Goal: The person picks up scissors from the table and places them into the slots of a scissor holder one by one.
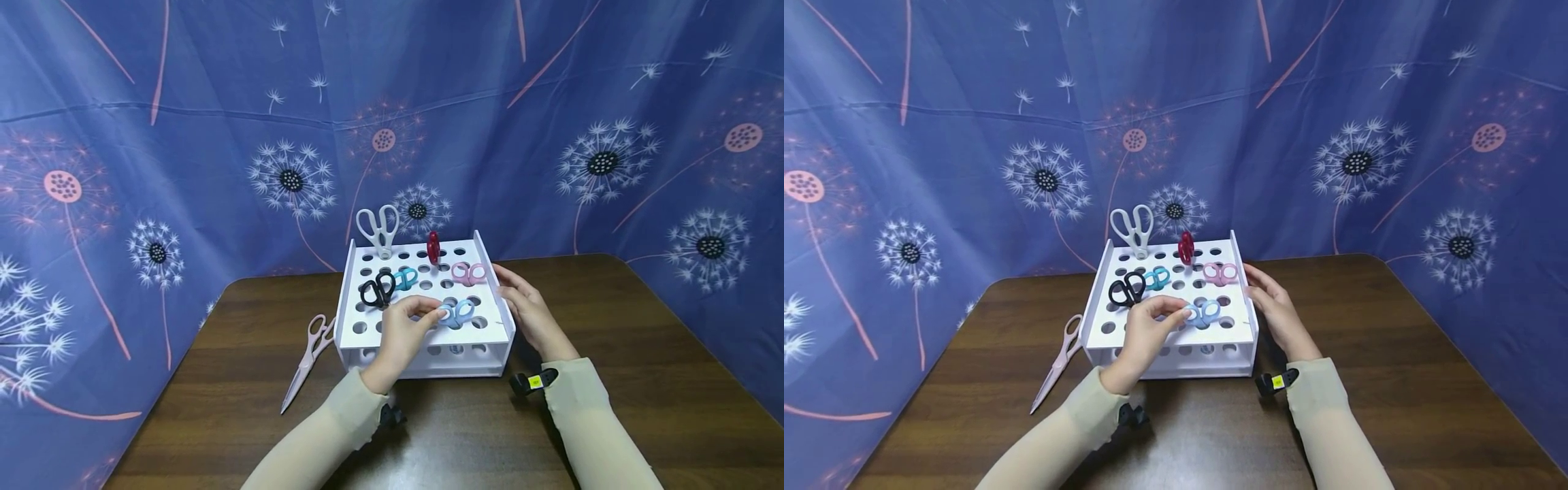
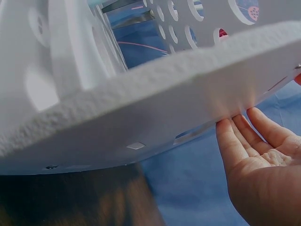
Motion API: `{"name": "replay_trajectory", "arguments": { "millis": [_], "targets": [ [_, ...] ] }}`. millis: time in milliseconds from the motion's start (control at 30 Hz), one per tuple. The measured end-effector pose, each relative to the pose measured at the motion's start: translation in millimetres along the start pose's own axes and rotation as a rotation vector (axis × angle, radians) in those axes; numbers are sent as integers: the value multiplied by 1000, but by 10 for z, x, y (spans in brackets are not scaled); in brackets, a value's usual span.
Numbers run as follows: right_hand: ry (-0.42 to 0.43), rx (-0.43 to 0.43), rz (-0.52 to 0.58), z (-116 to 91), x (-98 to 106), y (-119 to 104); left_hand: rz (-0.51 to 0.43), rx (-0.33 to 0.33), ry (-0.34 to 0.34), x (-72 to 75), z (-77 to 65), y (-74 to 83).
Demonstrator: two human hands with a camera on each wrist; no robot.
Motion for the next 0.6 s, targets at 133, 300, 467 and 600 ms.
{"name": "replay_trajectory", "arguments": {
  "millis": [133, 300, 467, 600],
  "targets": [
    [-1, -8, 1, -1, -8, 3, -1, 16, -18, 0, 1, -26],
    [-5, -6, 2, -4, -14, 1, 39, 30, -31, -1, -2, -39],
    [-5, 5, 7, -6, -13, -3, 55, 17, -47, 5, -19, -18],
    [-10, 13, 10, -13, -9, -8, 46, -15, -35, 46, -52, -2]
  ]
}}
Point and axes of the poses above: each hand's wrist, its own z-axis towards the middle knuckle, its own x-axis out of the back of the hand, y = z × x, the point moved 9 cm from there along z, towards the middle knuckle, and after that the axes turned 9 degrees about -y, right-handed, at the moved point
